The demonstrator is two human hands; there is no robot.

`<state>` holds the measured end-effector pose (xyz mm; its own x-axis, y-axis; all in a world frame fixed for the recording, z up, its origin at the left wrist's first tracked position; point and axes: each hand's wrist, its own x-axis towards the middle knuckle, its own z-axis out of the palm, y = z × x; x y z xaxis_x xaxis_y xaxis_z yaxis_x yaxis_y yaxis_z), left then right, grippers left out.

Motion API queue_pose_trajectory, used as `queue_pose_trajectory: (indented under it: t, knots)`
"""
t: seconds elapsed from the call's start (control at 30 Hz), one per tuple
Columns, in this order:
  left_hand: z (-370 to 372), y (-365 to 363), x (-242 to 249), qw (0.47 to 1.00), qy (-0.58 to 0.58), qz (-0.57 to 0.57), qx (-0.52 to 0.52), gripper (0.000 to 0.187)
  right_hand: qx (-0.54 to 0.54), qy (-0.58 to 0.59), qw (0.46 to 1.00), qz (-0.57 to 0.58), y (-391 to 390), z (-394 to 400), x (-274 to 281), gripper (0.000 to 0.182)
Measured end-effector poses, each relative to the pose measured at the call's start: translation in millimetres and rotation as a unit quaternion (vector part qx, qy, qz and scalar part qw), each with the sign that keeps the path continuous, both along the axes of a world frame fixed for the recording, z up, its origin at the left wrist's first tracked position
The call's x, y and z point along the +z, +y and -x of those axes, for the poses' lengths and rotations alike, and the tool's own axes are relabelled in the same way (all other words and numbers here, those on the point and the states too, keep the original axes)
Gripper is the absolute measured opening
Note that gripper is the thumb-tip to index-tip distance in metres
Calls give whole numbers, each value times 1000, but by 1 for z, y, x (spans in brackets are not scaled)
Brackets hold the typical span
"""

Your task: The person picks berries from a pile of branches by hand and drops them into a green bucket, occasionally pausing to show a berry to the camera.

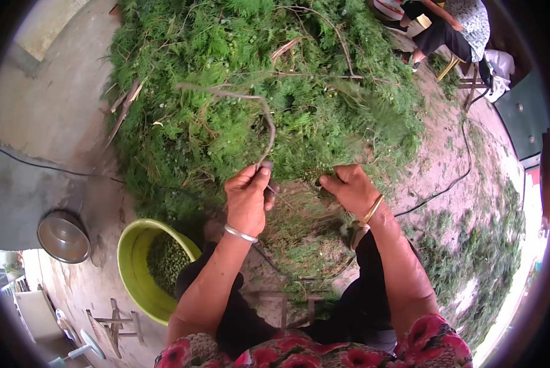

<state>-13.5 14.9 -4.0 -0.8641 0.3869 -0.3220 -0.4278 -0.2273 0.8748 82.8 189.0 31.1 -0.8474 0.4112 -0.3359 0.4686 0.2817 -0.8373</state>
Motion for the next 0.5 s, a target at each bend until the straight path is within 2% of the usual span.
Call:
queue_pose_trajectory:
  t: [0.03, 0.07, 0.1, 0.13, 0.2, 0.23, 0.27, 0.3, 0.33, 0.4, 0.5]
  knots:
    - [1, -1, 0, 1000, -6, 20, 0, 11, 47, -16, 999, 15, -1, -1, 1, 33]
    - [2, -3, 0, 999, -12, 39, -1, 12, 33, -39, 996, 76, 0, -3, -10, 34]
    - [4, -5, 0, 999, -11, 36, 3, 12, 36, -38, 996, 73, 2, -6, -13, 34]
    - [6, -8, 0, 996, -29, 75, -37, 13, 77, -50, 996, 20, 4, -10, -15, 32]
    - [7, -13, 5, 983, -44, 144, -105, 16, 11, -34, 997, 61, 16, -26, -12, 26]
    - [5, -14, 7, 983, -45, 144, -101, 16, -22, -23, 996, 81, 21, -34, -10, 24]
    - [5, -14, 9, 981, -60, 138, -126, 17, -108, -21, 988, 110, 36, -44, -5, 22]
    - [5, -14, 12, 977, -74, 131, -150, 17, -161, -95, 974, 129, 58, -57, 6, 23]
    - [5, -16, 10, 978, -73, 107, -161, 17, -301, -22, 941, 152, 73, -73, 16, 22]
    - [3, -14, 13, 981, -72, 89, -157, 17, -406, -37, 896, 175, 175, -155, 3, 17]
    - [2, -18, 16, 985, -76, 56, -147, 15, -605, 204, 751, 166, 302, -350, -3, 31]
